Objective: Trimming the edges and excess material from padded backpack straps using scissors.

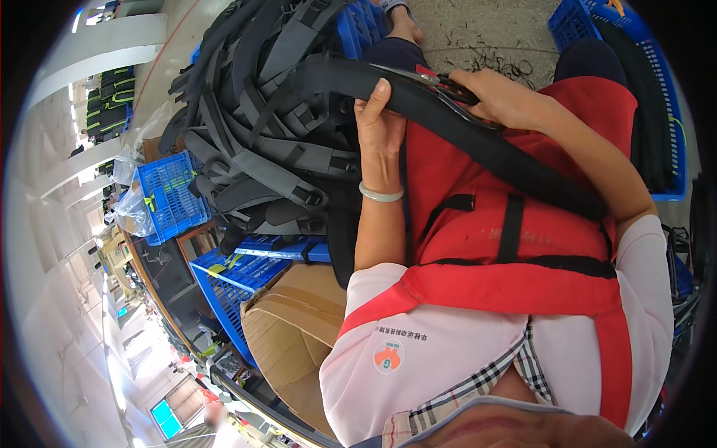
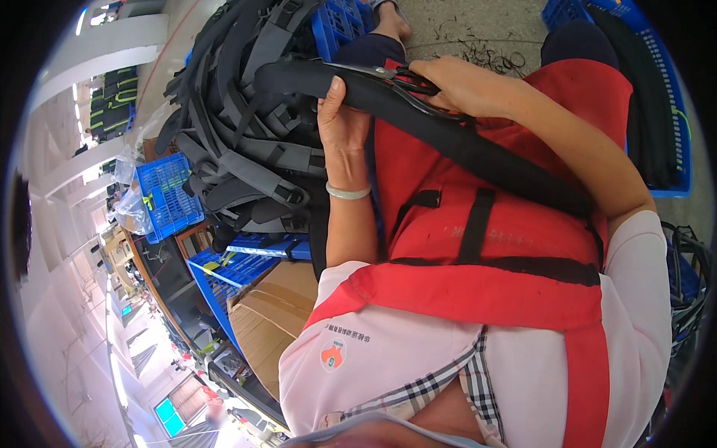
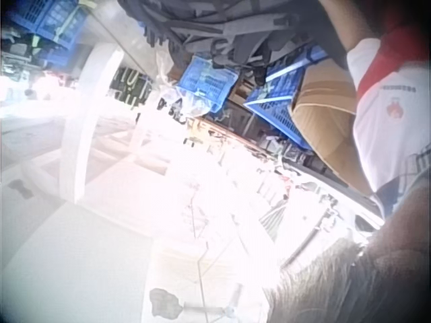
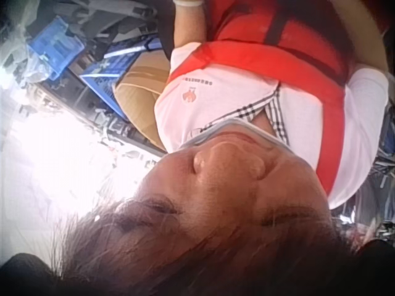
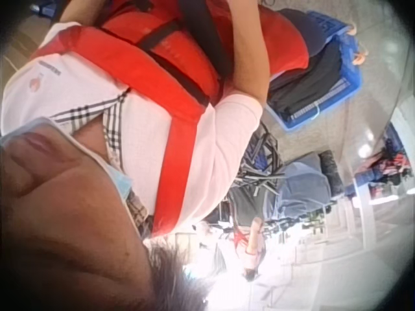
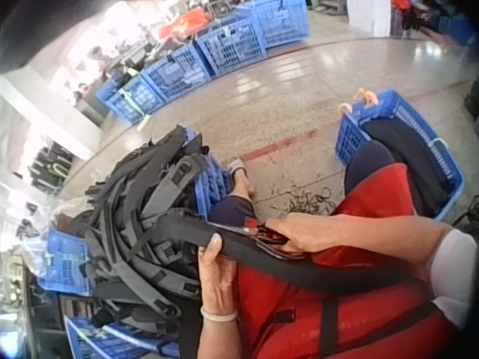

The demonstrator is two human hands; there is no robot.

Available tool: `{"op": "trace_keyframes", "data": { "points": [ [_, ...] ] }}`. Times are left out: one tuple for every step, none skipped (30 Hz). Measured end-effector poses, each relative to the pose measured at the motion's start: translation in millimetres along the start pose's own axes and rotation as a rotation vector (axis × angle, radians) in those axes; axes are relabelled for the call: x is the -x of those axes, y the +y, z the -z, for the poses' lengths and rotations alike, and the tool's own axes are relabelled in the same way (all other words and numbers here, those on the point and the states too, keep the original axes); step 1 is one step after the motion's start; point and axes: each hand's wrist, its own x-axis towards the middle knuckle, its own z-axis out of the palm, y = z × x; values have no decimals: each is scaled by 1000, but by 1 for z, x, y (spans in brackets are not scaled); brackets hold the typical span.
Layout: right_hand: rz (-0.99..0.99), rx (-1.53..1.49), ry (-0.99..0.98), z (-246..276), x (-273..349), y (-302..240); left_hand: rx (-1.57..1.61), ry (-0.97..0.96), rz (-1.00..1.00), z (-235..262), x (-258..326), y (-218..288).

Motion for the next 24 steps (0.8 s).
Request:
{"op": "trace_keyframes", "data": {
  "points": [
    [41, 0, 40, -3, -1, 8, 53, 72, 14, -6, -3, 4],
    [81, 1, 81, -5, -2, 15, 105, 143, 28, -11, -5, 8],
    [86, 2, 80, -6, -2, 13, 112, 132, -1, -6, -8, 13],
    [125, 7, 94, -8, -3, 10, 102, 149, -14, -3, -9, 14],
    [163, 13, 108, -8, -4, 7, 93, 165, -27, 0, -10, 13],
    [163, 12, 110, -7, -4, 5, 92, 162, -26, -2, -9, 13],
    [97, 24, 77, -4, -5, 1, 76, 150, -42, -4, -9, 12],
    [32, 35, 44, -2, -6, -1, 60, 137, -58, -6, -8, 11],
    [34, 34, 47, 1, -6, -4, 57, 135, -58, -5, -8, 11],
    [57, 98, 58, 2, -7, -5, 50, 114, -63, -3, -9, 11],
    [80, 162, 70, 3, -8, -6, 42, 93, -68, -2, -9, 11],
    [80, 162, 73, 4, -10, -6, 41, 90, -68, -3, -9, 11],
    [101, 191, 83, 5, -12, -6, 10, 78, -80, -3, -8, 10],
    [122, 219, 92, 5, -15, -5, -22, 66, -93, -3, -8, 9],
    [123, 219, 93, 5, -18, -2, -23, 65, -92, -3, -8, 9],
    [160, 226, 104, 3, -22, 2, -29, 65, -97, -3, -8, 9],
    [198, 232, 115, 3, -26, 6, -36, 65, -101, -3, -9, 9],
    [198, 233, 117, 4, -28, 7, -37, 62, -101, -5, -9, 9],
    [170, 238, 75, 5, -31, 9, -10, 64, -89, -8, -9, 9],
    [141, 242, 33, 6, -32, 12, 16, 65, -76, -11, -9, 8],
    [143, 241, 29, 6, -33, 7, 16, 69, -77, -9, -9, 9],
    [136, 230, 17, 7, -31, 2, 22, 77, -76, -7, -9, 10],
    [129, 219, 6, 7, -31, -2, 29, 84, -75, -6, -8, 11],
    [128, 218, 4, 9, -29, -8, 29, 87, -74, -4, -8, 11]
  ]
}}
